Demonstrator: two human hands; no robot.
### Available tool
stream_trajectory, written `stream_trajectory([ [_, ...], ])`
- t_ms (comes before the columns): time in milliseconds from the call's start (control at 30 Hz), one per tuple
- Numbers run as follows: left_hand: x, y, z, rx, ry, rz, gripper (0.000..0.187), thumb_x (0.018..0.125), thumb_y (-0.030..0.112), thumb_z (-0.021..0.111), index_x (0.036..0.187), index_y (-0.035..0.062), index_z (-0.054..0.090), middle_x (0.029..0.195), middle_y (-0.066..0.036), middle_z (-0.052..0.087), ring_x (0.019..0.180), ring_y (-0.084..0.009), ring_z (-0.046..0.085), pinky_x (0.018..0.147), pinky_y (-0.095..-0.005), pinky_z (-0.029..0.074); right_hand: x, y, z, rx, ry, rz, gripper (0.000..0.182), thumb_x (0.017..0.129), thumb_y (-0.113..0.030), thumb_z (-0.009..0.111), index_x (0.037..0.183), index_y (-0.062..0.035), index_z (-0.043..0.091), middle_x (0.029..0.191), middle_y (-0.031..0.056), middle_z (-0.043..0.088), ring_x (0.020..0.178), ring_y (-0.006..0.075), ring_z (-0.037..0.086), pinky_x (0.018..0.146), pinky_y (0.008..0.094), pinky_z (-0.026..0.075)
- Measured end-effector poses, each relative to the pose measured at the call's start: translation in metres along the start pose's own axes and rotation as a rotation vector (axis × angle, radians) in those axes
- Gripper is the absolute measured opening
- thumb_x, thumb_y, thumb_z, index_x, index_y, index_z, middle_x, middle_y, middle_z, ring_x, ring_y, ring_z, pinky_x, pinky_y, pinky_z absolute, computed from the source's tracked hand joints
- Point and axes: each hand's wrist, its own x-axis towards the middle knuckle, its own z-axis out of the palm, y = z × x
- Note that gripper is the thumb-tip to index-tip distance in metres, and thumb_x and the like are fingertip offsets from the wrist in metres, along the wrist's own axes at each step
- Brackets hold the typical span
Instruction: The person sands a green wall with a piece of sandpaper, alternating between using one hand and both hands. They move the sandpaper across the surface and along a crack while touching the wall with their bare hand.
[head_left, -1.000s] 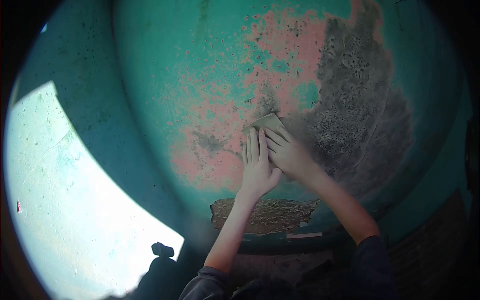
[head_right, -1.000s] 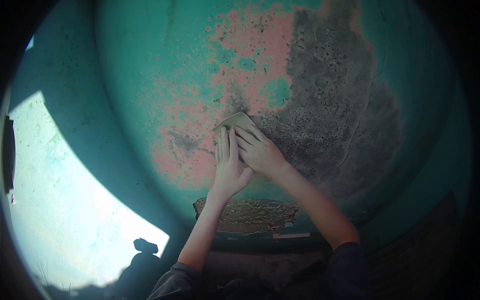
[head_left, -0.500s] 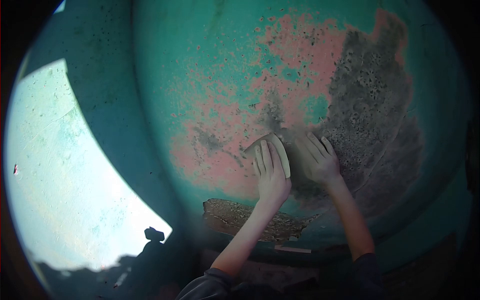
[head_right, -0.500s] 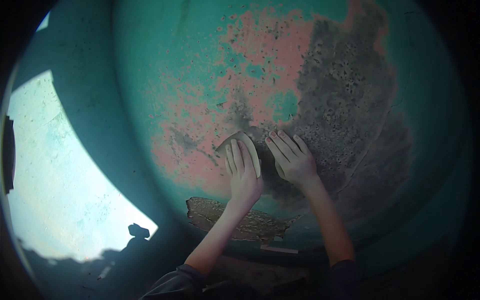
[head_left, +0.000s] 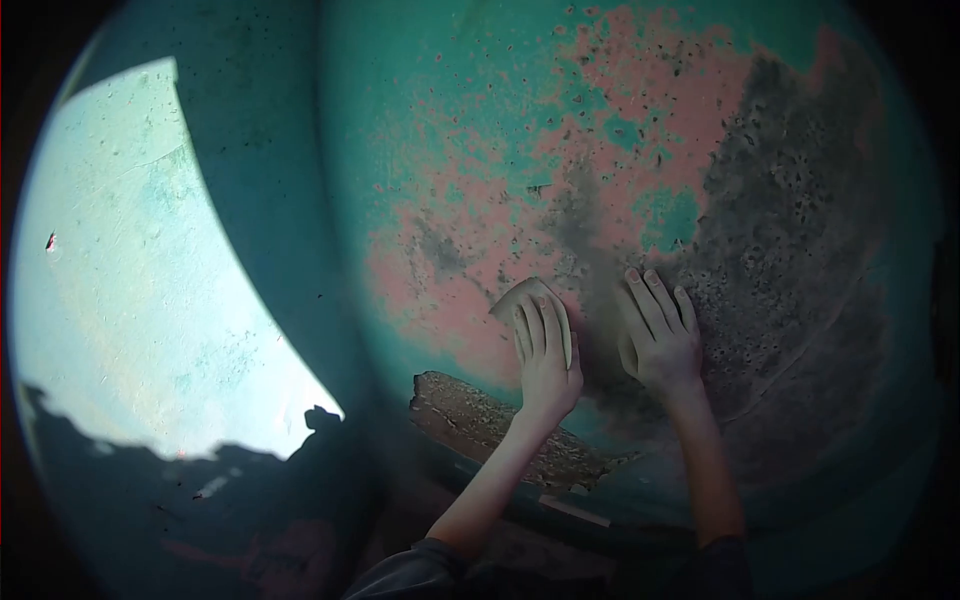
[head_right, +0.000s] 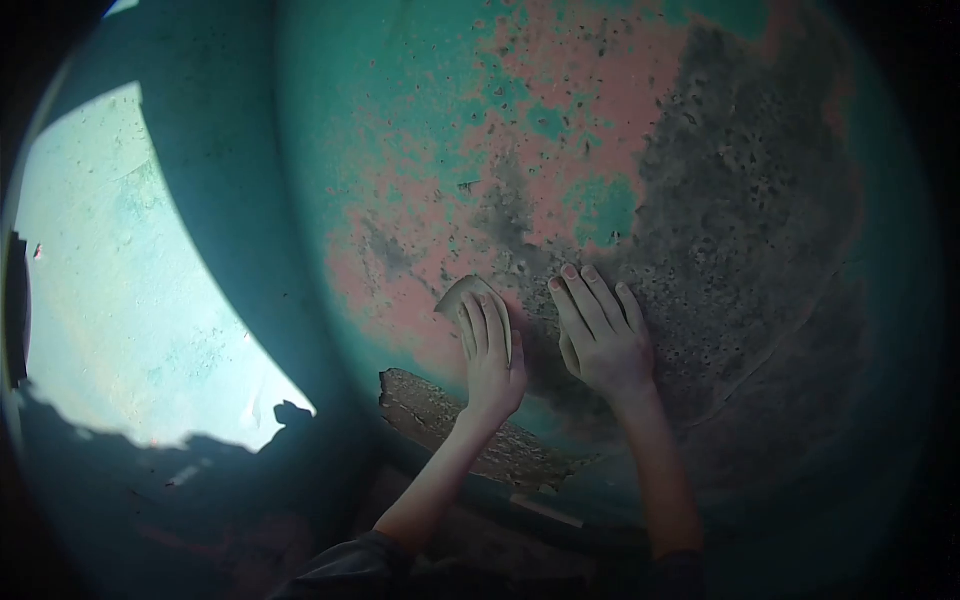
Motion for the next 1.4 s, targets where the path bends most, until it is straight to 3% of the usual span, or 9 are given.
stream_trajectory([
  [200, 0.027, -0.046, -0.017, -0.121, 0.204, -0.213, 0.068, 0.107, 0.024, 0.044, 0.161, -0.0041, 0.012, 0.166, -0.031, 0.008, 0.152, -0.0532, 0.007, 0.123, -0.0575, 0.012, 0.001, -0.002, 0.006, -0.051, 0.056, -0.012, 0.044, 0.095, -0.021, 0.058, 0.138, -0.0168, 0.062, 0.147, 0.0044, 0.057, 0.137, 0.0226, 0.053, 0.113, 0.048, 0.04],
  [400, -0.045, -0.04, 0.016, -0.111, 0.021, -0.158, 0.064, 0.108, 0.023, 0.039, 0.161, -0.0033, 0.013, 0.166, -0.029, 0.008, 0.152, -0.0537, 0.003, 0.124, -0.0577, 0.01, -0.001, -0.002, 0.008, -0.035, 0.015, -0.014, 0.047, 0.095, -0.021, 0.059, 0.142, -0.0169, 0.059, 0.15, 0.0057, 0.055, 0.14, 0.0249, 0.051, 0.117, 0.0495, 0.034],
  [567, 0.013, -0.084, -0.027, -0.273, 0.177, -0.331, 0.065, 0.109, 0.025, 0.037, 0.161, -0.0035, 0.011, 0.167, -0.029, 0.007, 0.152, -0.0538, 0.002, 0.123, -0.0587, 0.008, 0.001, -0.005, 0.009, -0.058, 0.032, -0.001, 0.046, 0.095, -0.019, 0.061, 0.141, -0.0174, 0.06, 0.15, 0.0058, 0.055, 0.139, 0.0259, 0.051, 0.116, 0.0507, 0.035],
  [667, -0.02, -0.077, -0.003, -0.272, 0.179, -0.317, 0.065, 0.109, 0.026, 0.037, 0.161, -0.0028, 0.01, 0.167, -0.029, 0.006, 0.152, -0.0532, 0.002, 0.124, -0.0585, 0.008, 0.001, -0.006, 0.011, -0.078, 0.039, 0.0, 0.044, 0.095, -0.019, 0.062, 0.139, -0.0173, 0.062, 0.149, 0.0058, 0.055, 0.139, 0.0262, 0.052, 0.116, 0.0511, 0.035],
  [733, -0.063, -0.061, 0.016, -0.19, -0.067, -0.318, 0.064, 0.11, 0.026, 0.037, 0.161, -0.0019, 0.01, 0.167, -0.03, 0.006, 0.153, -0.0525, 0.003, 0.124, -0.0575, 0.009, 0.002, -0.008, 0.011, -0.087, 0.045, 0.008, 0.044, 0.095, -0.019, 0.062, 0.139, -0.0173, 0.062, 0.149, 0.0059, 0.056, 0.139, 0.0262, 0.052, 0.115, 0.0513, 0.035],
  [1033, 0.016, -0.106, -0.028, -0.27, 0.17, -0.295, 0.063, 0.11, 0.027, 0.036, 0.161, -0.001, 0.013, 0.167, -0.029, 0.006, 0.152, -0.0551, 0.004, 0.122, -0.0609, 0.008, 0.001, -0.011, 0.013, -0.115, 0.062, 0.028, 0.042, 0.094, -0.016, 0.063, 0.136, -0.0171, 0.065, 0.146, 0.006, 0.058, 0.136, 0.0267, 0.054, 0.114, 0.0521, 0.036],
  [1133, -0.047, -0.083, 0.006, -0.148, -0.074, -0.222, 0.064, 0.112, 0.03, 0.033, 0.162, -0.0007, 0.008, 0.169, -0.025, 0.001, 0.155, -0.048, -0.004, 0.124, -0.0577, 0.003, 0.001, -0.011, 0.014, -0.119, 0.072, 0.03, 0.042, 0.094, -0.016, 0.063, 0.135, -0.0175, 0.065, 0.146, 0.0058, 0.058, 0.136, 0.0267, 0.054, 0.114, 0.0521, 0.037],
  [1233, -0.057, -0.083, -0.003, -0.143, -0.161, -0.179, 0.065, 0.112, 0.032, 0.033, 0.162, -0.0007, 0.007, 0.169, -0.025, 0.001, 0.155, -0.048, -0.004, 0.124, -0.0578, 0.003, -0.002, -0.009, 0.016, -0.123, 0.082, 0.029, 0.042, 0.094, -0.016, 0.064, 0.135, -0.0182, 0.065, 0.145, 0.0056, 0.059, 0.135, 0.0268, 0.055, 0.114, 0.0521, 0.037],
  [1400, -0.009, -0.121, -0.034, -0.248, 0.002, -0.263, 0.066, 0.111, 0.03, 0.035, 0.162, -0.0019, 0.007, 0.168, -0.028, 0.002, 0.153, -0.0519, -0.002, 0.123, -0.0583, 0.006, -0.003, -0.009, 0.016, -0.13, 0.071, 0.03, 0.042, 0.094, -0.015, 0.064, 0.135, -0.0189, 0.065, 0.144, 0.0054, 0.059, 0.135, 0.0268, 0.055, 0.113, 0.0523, 0.038],
])
